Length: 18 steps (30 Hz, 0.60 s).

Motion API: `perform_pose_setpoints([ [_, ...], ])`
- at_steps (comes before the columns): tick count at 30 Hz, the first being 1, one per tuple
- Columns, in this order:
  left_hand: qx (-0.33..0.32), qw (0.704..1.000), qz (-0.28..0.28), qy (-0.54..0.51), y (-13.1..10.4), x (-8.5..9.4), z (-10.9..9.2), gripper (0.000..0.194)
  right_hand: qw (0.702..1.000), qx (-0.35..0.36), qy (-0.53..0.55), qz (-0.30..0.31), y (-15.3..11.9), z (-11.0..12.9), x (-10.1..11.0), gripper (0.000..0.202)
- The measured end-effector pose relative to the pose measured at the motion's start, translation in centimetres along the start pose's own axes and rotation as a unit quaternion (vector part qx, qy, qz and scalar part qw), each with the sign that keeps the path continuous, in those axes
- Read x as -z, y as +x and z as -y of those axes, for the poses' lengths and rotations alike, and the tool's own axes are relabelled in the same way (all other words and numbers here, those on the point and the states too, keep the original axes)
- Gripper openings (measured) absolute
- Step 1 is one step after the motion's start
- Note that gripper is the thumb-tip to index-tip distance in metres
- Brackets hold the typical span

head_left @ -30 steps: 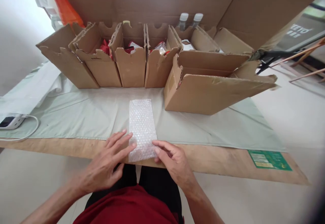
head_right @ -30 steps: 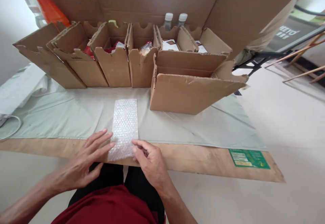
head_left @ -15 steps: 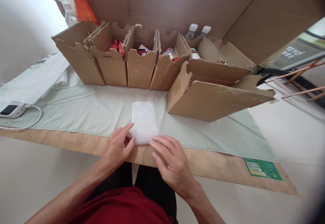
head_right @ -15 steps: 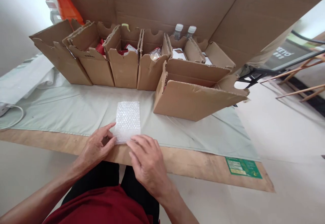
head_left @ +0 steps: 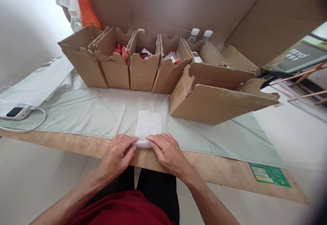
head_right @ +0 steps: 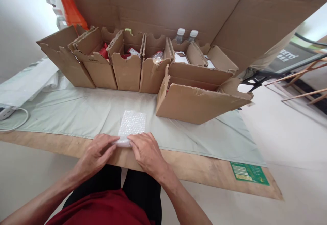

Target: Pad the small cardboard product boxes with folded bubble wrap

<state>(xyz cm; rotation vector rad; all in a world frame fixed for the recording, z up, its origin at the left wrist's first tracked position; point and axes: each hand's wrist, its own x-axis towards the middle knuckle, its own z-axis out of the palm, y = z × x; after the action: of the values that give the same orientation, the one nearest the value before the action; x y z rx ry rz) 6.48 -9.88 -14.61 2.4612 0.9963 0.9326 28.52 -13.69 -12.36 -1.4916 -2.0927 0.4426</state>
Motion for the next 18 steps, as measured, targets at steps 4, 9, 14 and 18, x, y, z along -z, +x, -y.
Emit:
perform_pose_setpoints([
  [4,0.060,0.998,0.013,0.009,1.3,-0.8,0.9,0.023,0.993,-0.017,-0.035,-0.111,-0.7,-0.3,-0.3,0.023],
  [9,0.078,0.996,0.034,0.040,3.0,-1.6,2.0,0.024,0.986,0.040,-0.124,-0.101,-1.7,-0.5,-0.6,0.026],
  [14,0.014,0.999,-0.005,0.047,2.3,-0.8,1.3,0.026,0.993,0.012,-0.081,-0.084,-1.2,-1.0,-0.9,0.026],
  [18,-0.051,0.998,0.034,0.015,1.6,0.0,0.8,0.025,0.998,-0.023,-0.011,-0.062,-1.6,-0.6,-0.5,0.023],
])
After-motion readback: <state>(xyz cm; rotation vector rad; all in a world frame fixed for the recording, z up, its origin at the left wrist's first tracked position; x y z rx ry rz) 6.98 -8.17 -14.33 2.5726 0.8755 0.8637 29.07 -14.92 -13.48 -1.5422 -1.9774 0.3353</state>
